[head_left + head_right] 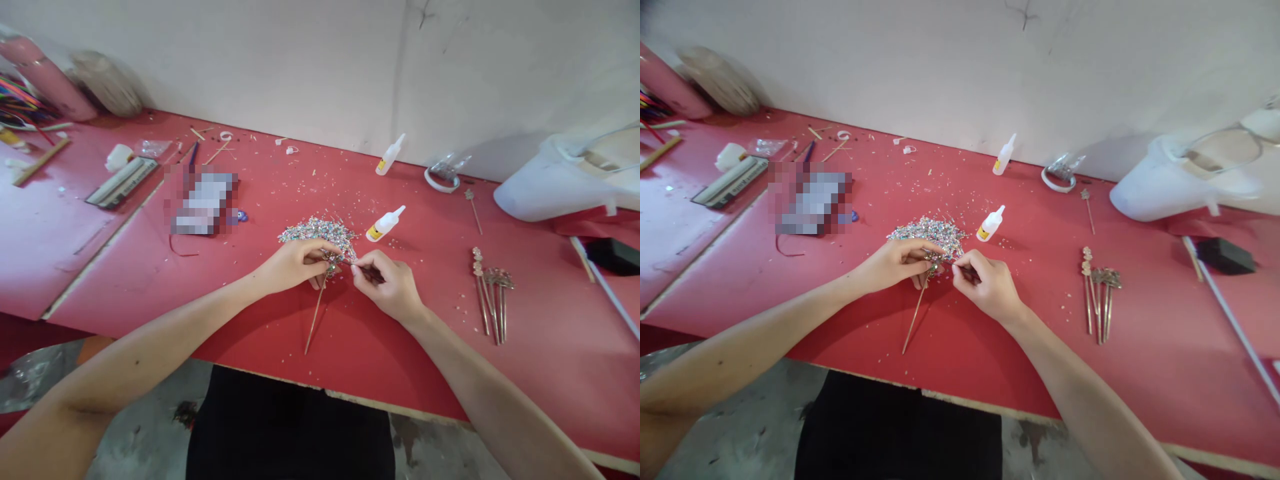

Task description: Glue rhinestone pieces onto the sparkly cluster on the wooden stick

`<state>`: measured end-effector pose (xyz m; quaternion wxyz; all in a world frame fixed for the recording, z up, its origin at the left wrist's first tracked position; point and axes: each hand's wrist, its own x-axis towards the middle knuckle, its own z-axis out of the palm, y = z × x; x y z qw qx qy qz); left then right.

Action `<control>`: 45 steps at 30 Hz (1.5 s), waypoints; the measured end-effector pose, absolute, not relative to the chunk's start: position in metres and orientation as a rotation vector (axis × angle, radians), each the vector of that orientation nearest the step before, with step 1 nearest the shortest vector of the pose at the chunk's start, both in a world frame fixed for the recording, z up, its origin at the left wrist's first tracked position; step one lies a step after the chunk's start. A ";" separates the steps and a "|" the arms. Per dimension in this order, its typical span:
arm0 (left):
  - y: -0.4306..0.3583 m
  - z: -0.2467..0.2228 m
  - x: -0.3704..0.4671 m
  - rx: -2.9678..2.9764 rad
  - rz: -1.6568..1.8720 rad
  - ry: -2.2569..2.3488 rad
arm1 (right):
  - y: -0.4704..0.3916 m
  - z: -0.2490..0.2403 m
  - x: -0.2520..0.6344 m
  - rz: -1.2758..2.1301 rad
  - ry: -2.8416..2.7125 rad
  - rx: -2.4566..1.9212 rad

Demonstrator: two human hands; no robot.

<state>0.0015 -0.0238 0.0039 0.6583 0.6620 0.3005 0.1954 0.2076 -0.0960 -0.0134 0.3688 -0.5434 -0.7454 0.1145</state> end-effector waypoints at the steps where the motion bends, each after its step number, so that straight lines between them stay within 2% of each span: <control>1: -0.024 0.004 0.002 1.496 0.443 0.681 | -0.096 -0.013 0.208 0.284 -1.913 -1.398; 21: -0.023 0.006 0.001 1.500 0.458 0.694 | -0.094 -0.016 0.215 -0.087 -2.167 -1.318; 38: -0.023 0.005 0.001 1.491 0.454 0.698 | -0.099 -0.010 0.205 0.396 -1.856 -1.454; 45: -0.023 0.006 0.001 1.515 0.458 0.704 | -0.100 -0.010 0.203 0.456 -1.804 -1.466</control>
